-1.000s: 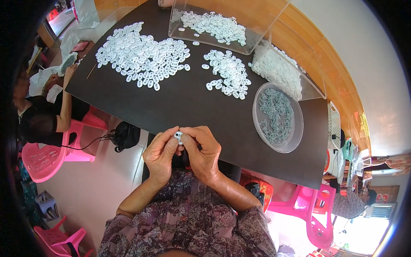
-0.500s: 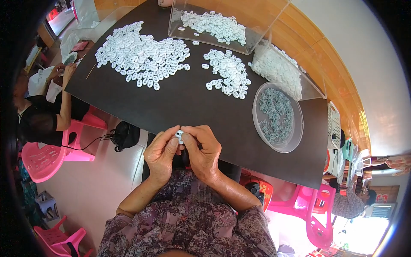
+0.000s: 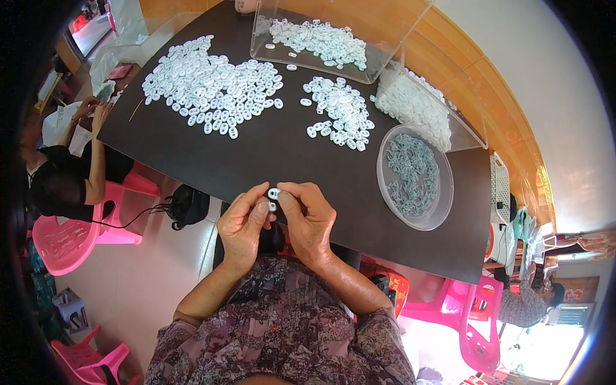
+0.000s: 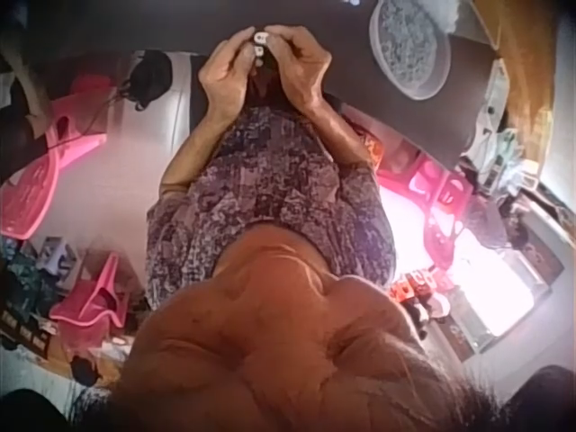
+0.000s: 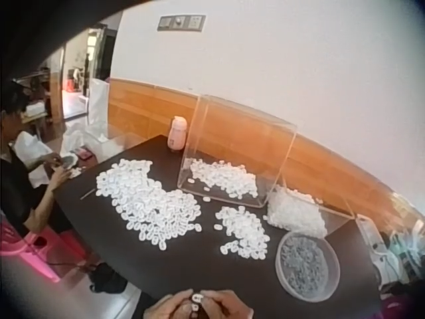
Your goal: Manually assembling small white plastic components by inserting small grey pins into them.
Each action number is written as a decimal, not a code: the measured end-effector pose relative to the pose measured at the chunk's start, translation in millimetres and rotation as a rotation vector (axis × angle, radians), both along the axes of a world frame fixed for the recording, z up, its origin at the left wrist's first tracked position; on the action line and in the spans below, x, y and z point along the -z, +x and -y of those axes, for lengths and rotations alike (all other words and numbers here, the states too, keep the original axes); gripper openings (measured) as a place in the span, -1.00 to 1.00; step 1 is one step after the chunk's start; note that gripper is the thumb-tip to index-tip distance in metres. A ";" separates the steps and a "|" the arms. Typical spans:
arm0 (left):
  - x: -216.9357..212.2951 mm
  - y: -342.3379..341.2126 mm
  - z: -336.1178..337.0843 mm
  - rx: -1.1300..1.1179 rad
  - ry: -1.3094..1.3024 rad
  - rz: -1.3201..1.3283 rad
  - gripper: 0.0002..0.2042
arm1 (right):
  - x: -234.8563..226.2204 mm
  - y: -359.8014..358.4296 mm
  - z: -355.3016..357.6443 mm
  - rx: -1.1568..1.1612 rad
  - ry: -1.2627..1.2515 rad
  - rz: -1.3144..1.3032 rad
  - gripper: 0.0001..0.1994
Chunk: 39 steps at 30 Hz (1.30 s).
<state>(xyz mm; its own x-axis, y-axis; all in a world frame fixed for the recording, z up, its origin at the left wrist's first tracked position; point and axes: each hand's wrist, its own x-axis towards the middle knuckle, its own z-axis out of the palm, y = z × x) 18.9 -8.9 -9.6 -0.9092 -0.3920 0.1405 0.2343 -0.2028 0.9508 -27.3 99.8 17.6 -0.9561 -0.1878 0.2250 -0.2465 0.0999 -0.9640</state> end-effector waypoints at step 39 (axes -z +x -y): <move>-12.2 -48.9 3.6 0.131 0.297 0.221 -0.86 | -6.7 -36.9 2.4 0.077 -0.025 0.050 -0.92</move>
<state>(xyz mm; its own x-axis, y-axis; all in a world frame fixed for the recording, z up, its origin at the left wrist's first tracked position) -30.0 -12.5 2.7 -0.9499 -0.2646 -0.1664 -0.0156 -0.4917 0.8706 -64.2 97.4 24.4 -0.9776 -0.1084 0.1802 -0.1904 0.0923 -0.9774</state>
